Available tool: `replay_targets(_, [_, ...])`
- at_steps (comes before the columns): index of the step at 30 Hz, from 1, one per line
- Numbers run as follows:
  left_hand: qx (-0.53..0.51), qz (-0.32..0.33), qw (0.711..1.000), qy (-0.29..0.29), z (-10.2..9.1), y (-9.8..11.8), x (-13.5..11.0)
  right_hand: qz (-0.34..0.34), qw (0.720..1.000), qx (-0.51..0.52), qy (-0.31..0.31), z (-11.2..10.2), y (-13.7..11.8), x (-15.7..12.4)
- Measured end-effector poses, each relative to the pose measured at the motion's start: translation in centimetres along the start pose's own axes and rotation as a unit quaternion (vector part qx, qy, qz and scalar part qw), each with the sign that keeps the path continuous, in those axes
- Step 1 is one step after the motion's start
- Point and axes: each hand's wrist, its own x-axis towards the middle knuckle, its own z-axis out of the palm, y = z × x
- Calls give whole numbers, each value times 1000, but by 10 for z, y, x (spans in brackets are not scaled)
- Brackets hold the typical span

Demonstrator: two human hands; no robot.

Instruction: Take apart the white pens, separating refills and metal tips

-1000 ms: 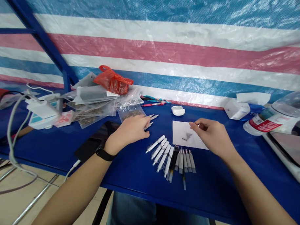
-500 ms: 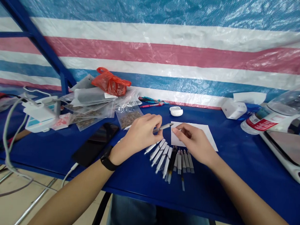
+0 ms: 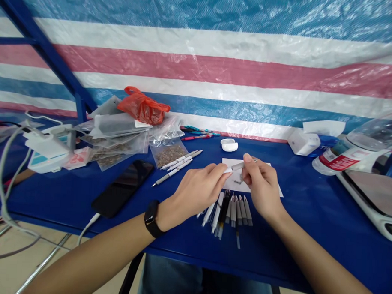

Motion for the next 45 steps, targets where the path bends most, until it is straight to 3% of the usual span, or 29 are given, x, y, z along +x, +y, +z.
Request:
replay_targets(2, [-105, -30, 993, -33, -2, 2, 1, 3, 1000, -10, 1, 1, 0, -1])
replay_targets(4, [-265, -77, 958, -83, -6, 4, 3, -4, 1000, -22, -15, 0, -1, -2])
replay_targets(8, [-547, -192, 792, -194, -14, 5, 5, -42, 995, -8, -85, -7, -1, 1])
replay_targets(9, [-572, -206, 769, -200, -14, 5, 6, -46, 994, 3, -95, -9, -1, 3])
replay_targets(10, [-579, -212, 763, -193, -15, 4, 6, -46, 994, 17, -100, -10, -1, 5])
replay_targets(11, [-571, -210, 774, -179, -15, 3, 7, -41, 994, 32, -100, -12, -1, 7])
replay_targets(16, [-429, -152, 884, -111, -11, -2, 6, 1, 996, 75, -56, -15, -4, 13])
replay_targets(20, [-359, -120, 920, -102, -10, -4, 4, 12, 994, 91, -64, -17, -8, 13])
replay_targets(27, [-313, -106, 937, -111, -9, -2, 3, 34, 996, 53, -59, -22, -9, 16])
replay_targets(31, [-304, -103, 940, -114, -8, -2, 3, 41, 992, 92, -82, -24, -10, 16])
replay_targets(35, [-291, -96, 946, -103, -6, -4, 2, 74, 993, 55, -69, -24, -8, 17])
replay_targets(40, [-275, -94, 953, -89, -5, -6, 2, 86, 987, 101, -90, -26, -7, 19])
replay_targets(45, [-268, -89, 954, -102, -6, -5, 2, 105, 988, 77, -83, -25, -9, 18])
